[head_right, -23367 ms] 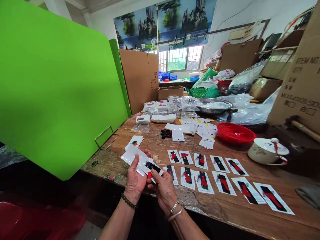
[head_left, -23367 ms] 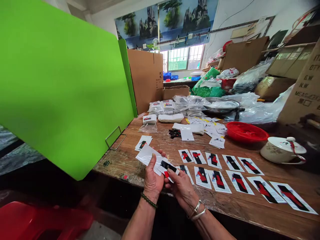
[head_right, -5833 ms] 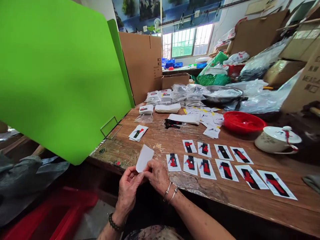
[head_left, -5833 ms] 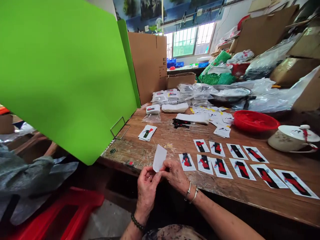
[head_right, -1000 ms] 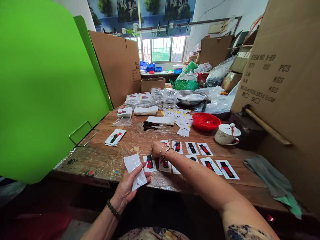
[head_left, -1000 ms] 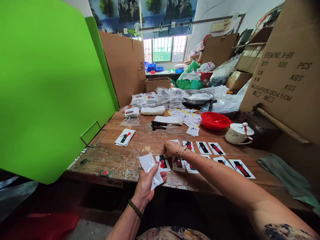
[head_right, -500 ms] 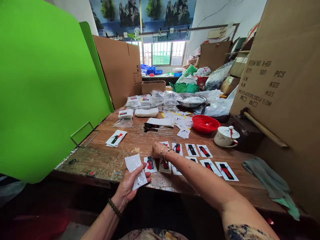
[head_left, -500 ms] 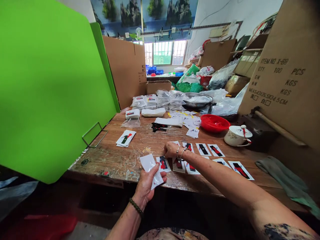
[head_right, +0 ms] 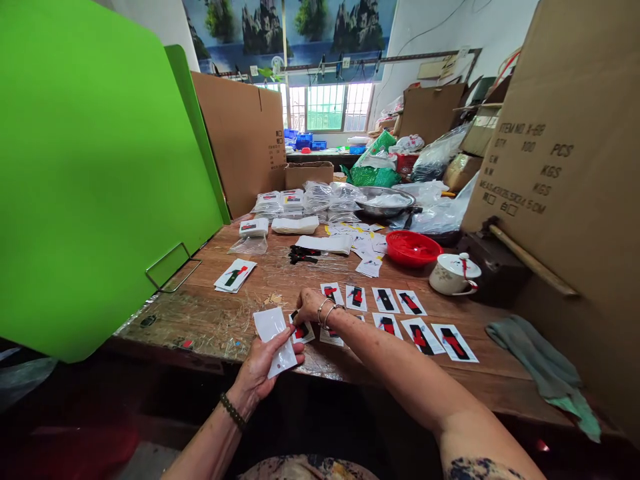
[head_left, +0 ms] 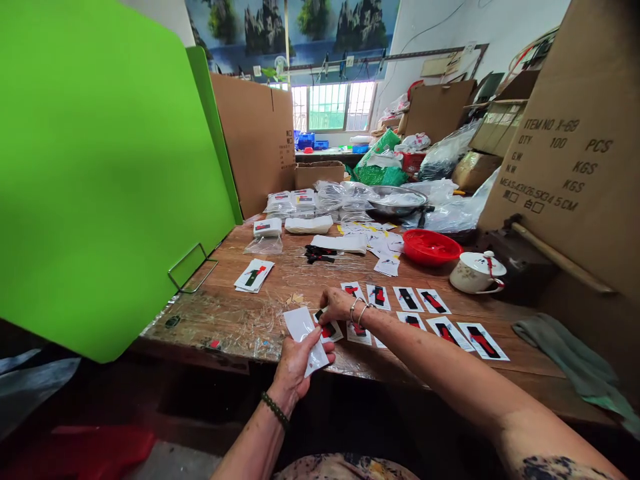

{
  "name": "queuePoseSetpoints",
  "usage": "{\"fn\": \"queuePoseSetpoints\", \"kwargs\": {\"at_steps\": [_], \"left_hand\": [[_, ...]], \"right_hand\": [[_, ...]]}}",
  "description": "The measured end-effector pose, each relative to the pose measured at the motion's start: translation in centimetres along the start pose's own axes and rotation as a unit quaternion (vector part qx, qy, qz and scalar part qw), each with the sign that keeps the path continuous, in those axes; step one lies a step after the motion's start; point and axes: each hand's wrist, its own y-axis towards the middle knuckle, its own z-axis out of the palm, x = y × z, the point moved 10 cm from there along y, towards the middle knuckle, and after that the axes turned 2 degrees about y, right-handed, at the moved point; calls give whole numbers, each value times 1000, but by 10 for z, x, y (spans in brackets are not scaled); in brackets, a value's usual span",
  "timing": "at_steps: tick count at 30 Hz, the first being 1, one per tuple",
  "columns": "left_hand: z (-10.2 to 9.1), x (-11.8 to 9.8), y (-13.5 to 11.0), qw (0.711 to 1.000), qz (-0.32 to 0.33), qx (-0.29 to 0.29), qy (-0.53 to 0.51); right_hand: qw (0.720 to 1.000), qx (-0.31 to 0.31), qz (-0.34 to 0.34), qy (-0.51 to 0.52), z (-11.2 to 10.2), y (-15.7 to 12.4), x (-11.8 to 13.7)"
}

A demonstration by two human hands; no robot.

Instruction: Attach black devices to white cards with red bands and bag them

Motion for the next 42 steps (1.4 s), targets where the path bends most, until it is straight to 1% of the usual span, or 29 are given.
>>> {"fn": "queuePoseSetpoints", "kwargs": {"at_steps": [3,6,8,9,10,12,15,17,20,23,25,27,31,34,36,37,40,42], "left_hand": [[1,0,-2,1000,0,2,-4],[-5,-7,-3,999,0,-16,-39],[-12,-15,-2,995,1,-33,-91],[-16,-20,-1,992,3,-40,-122],[-19,-25,0,987,7,-45,-152],[-25,-37,3,978,22,-51,-203],[-33,-51,5,965,53,-64,-249],[-37,-55,4,958,72,-76,-268],[-35,-56,2,954,82,-65,-280],[-31,-55,-2,954,91,-45,-283],[-31,-57,-4,952,109,-39,-282],[-33,-60,-5,949,126,-41,-285],[-37,-64,-7,944,152,-52,-289],[-34,-66,-8,945,160,-44,-283],[-34,-68,-9,945,162,-46,-281],[-34,-68,-10,944,165,-50,-280],[-37,-69,-10,944,172,-61,-274],[-37,-69,-10,945,174,-60,-270]], "right_hand": [[999,3,20,43,2,-1,-3],[995,19,45,83,-2,-6,-10],[985,36,52,160,-3,-13,-13],[973,44,50,222,-2,-18,-13],[954,51,42,294,-1,-24,-10],[901,69,17,429,5,-37,-2],[833,113,-28,541,24,-59,19],[795,119,-34,594,38,-71,28],[746,86,-4,661,54,-78,30],[699,55,27,713,68,-79,29],[671,35,37,740,76,-78,28],[650,20,35,759,82,-77,28],[622,-2,23,783,90,-78,34],[598,-13,39,801,94,-80,38],[590,-10,51,806,95,-81,41],[593,0,55,803,97,-82,44],[616,30,78,784,105,-86,48],[627,33,92,773,110,-87,48]]}}
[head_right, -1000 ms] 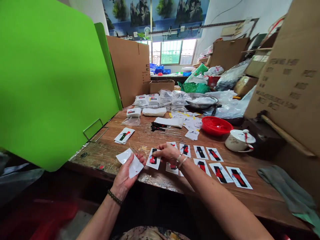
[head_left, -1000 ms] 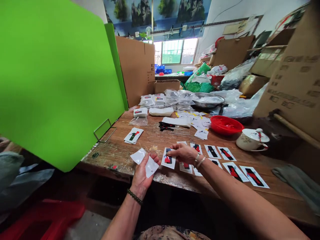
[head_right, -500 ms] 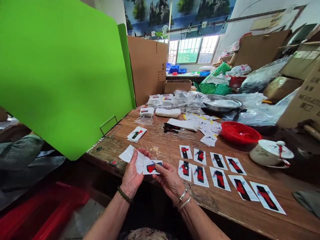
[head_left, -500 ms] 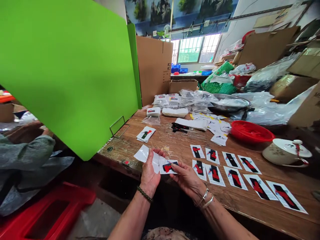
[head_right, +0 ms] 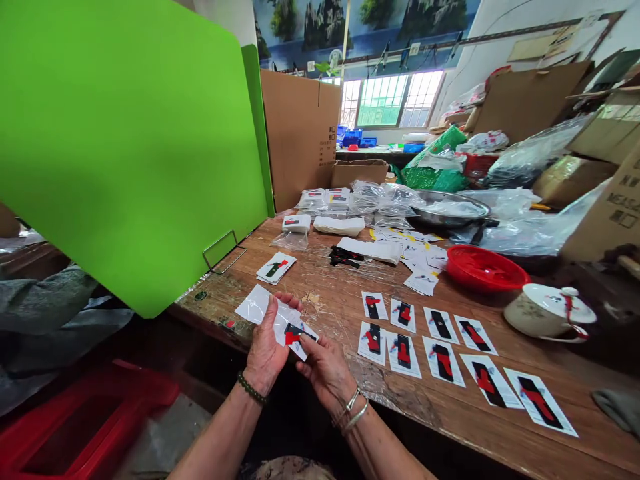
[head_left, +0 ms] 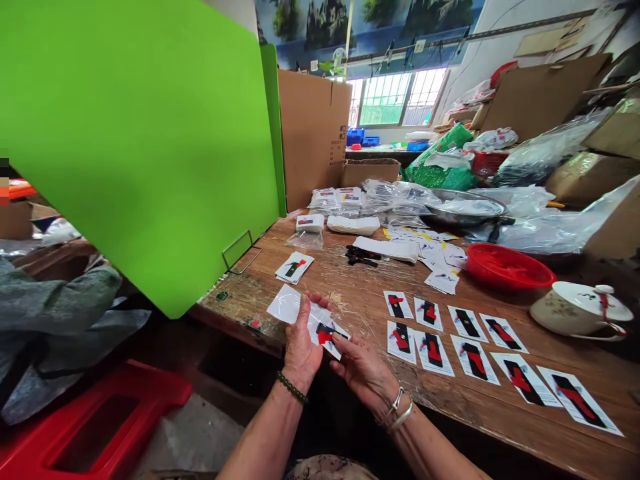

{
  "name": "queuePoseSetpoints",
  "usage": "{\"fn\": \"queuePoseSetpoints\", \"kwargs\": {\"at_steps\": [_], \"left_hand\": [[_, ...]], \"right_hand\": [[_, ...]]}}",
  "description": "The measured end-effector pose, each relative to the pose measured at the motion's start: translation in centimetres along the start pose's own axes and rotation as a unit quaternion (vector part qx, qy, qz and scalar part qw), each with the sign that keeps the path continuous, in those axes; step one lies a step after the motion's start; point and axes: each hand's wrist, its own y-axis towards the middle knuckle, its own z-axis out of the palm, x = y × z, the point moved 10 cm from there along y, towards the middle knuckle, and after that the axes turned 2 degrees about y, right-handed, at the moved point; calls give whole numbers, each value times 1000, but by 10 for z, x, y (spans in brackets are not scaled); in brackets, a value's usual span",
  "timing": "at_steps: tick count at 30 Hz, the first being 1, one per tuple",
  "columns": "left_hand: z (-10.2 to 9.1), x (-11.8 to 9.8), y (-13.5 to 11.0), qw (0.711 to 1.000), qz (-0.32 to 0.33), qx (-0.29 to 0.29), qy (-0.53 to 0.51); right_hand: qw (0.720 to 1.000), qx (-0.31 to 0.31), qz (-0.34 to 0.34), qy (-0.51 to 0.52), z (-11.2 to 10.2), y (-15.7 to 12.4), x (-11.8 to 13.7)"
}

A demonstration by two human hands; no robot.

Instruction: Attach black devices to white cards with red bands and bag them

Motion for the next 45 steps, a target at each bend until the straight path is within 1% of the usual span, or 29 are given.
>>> {"fn": "queuePoseSetpoints", "kwargs": {"at_steps": [2,5,8,10,14,16,20,25,27,29,32,33,35,37,40,43,45], "left_hand": [[0,0,0,1000,2,5,3],[1,2,-1,1000,3,13,9],[4,4,-3,1000,-5,22,20],[4,4,-4,999,-4,17,34],[-2,0,-1,999,3,-8,40],[-5,0,0,999,6,-11,37],[-1,4,-1,999,0,10,36],[2,2,0,1000,-12,16,10],[0,1,0,999,-16,9,26],[-2,1,0,999,-14,0,46],[-5,0,0,999,-10,-7,43],[-5,1,0,999,-9,-6,37],[-3,2,-1,999,-12,3,33],[0,7,-2,999,-30,18,38],[3,12,-3,997,-62,34,16],[7,9,-2,997,-51,47,-30],[7,9,-2,997,-52,48,-23]], "right_hand": [[1000,0,0,-9,2,1,-2],[1000,18,-8,-19,9,7,-1],[999,3,-35,-11,10,15,5],[999,-10,-47,-9,10,17,8],[998,11,-59,-26,16,16,10],[998,9,-54,-29,15,15,9],[999,0,-35,-9,14,18,7],[999,0,-43,3,18,20,10],[999,8,-35,0,20,19,8],[999,33,-21,-15,24,17,6],[997,64,-13,-52,27,14,5],[996,63,-16,-63,26,14,5],[996,41,-29,-70,20,16,8],[997,17,-48,-58,16,19,13],[997,12,-65,-35,17,23,18],[997,-5,-70,-15,14,23,20],[997,-9,-75,-12,12,22,21]]}}
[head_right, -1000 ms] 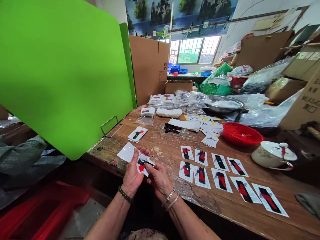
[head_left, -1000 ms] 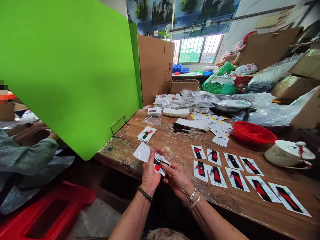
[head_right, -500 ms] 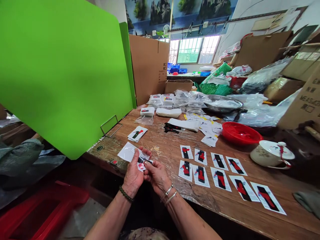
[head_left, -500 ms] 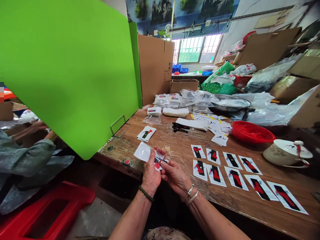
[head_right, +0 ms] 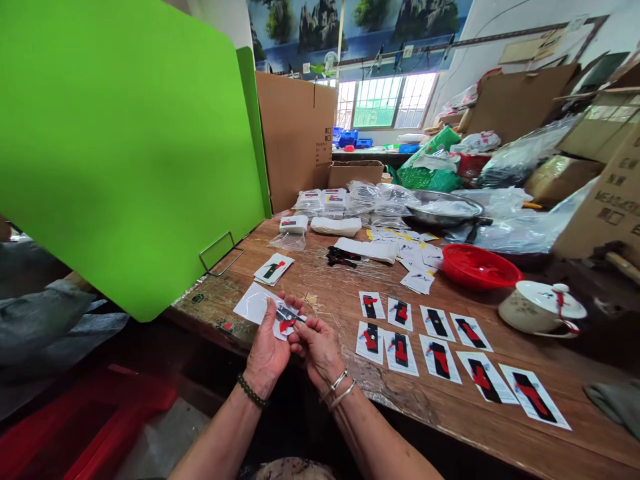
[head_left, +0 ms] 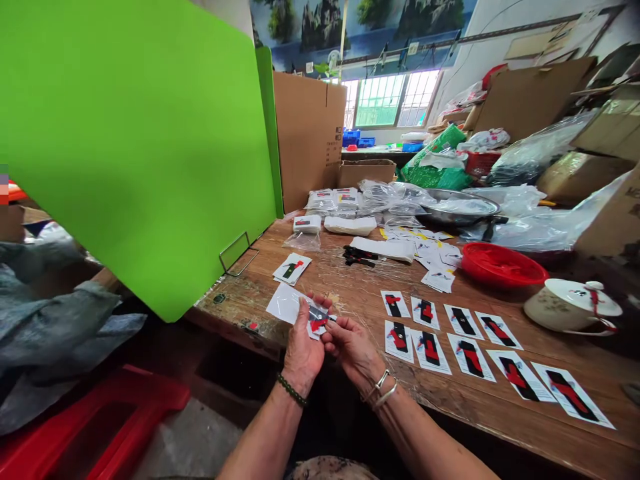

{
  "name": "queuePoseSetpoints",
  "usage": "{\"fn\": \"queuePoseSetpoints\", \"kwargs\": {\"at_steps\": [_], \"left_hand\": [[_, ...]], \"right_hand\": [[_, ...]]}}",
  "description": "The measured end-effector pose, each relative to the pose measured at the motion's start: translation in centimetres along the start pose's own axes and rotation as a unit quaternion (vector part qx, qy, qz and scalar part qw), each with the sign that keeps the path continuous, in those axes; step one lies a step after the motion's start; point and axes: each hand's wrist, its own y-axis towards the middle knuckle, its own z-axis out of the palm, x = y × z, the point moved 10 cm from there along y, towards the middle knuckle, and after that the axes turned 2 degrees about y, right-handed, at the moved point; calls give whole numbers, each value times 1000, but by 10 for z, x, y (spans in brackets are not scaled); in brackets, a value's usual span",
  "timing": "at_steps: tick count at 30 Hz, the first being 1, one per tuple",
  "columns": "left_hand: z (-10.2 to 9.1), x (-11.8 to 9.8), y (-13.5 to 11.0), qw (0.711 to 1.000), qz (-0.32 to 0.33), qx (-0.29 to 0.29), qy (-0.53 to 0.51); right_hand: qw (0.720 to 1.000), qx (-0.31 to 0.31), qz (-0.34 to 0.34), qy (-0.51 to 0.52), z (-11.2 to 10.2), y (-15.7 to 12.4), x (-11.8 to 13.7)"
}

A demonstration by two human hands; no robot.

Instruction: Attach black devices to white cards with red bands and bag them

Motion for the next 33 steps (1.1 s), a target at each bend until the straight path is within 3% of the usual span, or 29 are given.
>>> {"fn": "queuePoseSetpoints", "kwargs": {"at_steps": [6,11,17,25,33], "left_hand": [[-2,7,-3,1000,-10,-11,5],[-4,12,1,999,-12,-1,31],[2,1,5,1000,11,27,4],[-1,10,3,999,13,25,45],[7,21,-4,997,10,40,62]], "right_hand": [[994,55,9,-98,4,0,-7],[999,36,24,-29,0,0,-8],[998,45,12,-49,1,-5,-2],[999,54,3,-4,6,-4,-2],[987,-23,-123,-100,1,2,21]]}}
